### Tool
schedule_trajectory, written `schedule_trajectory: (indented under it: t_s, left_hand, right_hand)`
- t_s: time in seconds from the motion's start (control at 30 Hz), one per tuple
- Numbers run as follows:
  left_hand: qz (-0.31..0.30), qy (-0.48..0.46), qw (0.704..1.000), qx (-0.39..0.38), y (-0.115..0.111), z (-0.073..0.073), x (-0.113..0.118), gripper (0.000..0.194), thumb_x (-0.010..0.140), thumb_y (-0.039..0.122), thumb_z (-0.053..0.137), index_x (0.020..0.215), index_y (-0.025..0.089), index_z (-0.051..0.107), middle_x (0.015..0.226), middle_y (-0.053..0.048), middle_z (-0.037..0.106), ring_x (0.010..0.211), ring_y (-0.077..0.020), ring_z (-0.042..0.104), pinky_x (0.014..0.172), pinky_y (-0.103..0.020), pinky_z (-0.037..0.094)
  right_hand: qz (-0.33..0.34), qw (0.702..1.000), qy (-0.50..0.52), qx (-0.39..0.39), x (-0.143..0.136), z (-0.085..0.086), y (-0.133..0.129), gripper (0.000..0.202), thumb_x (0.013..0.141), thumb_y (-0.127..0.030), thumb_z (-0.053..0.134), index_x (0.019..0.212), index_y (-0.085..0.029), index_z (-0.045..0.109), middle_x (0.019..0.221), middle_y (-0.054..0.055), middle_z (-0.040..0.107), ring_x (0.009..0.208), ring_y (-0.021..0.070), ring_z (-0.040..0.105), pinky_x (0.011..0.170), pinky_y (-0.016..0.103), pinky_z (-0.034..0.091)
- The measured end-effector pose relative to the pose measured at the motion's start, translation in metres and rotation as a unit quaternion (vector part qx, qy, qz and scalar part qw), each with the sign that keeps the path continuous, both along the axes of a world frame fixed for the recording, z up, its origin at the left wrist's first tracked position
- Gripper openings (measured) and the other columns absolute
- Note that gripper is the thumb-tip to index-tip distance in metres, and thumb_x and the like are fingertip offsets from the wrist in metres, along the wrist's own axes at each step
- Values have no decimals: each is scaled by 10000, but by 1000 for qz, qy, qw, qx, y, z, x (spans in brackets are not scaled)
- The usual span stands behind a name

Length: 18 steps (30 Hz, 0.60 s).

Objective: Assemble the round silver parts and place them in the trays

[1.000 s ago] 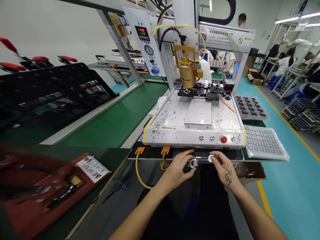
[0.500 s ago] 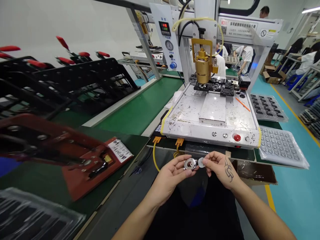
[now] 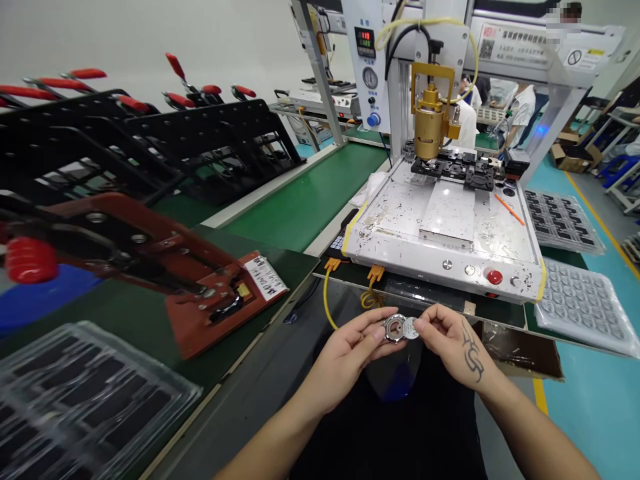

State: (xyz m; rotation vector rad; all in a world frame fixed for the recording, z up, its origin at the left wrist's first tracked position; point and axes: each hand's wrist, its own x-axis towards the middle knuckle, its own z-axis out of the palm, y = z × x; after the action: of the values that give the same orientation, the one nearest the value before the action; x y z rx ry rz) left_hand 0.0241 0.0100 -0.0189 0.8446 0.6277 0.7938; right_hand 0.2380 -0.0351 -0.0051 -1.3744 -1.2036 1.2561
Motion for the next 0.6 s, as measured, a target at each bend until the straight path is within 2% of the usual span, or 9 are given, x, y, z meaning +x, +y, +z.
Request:
schedule_trajectory:
  t_s: [0.1,0.17,0.3,0.6]
  left_hand:
    - [5,2,1000,9,-2,1,1,507,917,467,838,1309,161,739,1209,-144,804,1190,-330,755,1080,-505,624]
    - [9,7,1000,18,-4,2,1,502,916,468,838,1306,167,743,1226,-138,795,1190,-327,752,1078,-497,627]
    - [6,17,999,39,-6,3,2,495,938,475,810,1324,173,735,1237,-131,790,1159,-306,762,1082,-483,624]
    - [7,30,998,62,-10,5,2,456,970,458,766,1335,188,725,1309,-140,766,1192,-314,748,1075,-488,625]
  right_hand:
    - [-12,992,-86,94,-8,8,0,358,1013,-537,664,847,-223,616,967,44,635,875,194,580,784,318,473]
    - [-6,987,-107,117,-13,11,1,324,1027,-494,650,847,-229,607,1069,61,643,978,218,603,868,339,483]
    - [12,987,-110,113,-19,11,1,301,1037,-463,640,850,-231,599,1062,60,648,978,219,618,899,350,498]
    - [6,987,-110,117,-20,7,2,299,1034,-466,637,848,-235,601,1045,62,648,967,227,614,907,371,502]
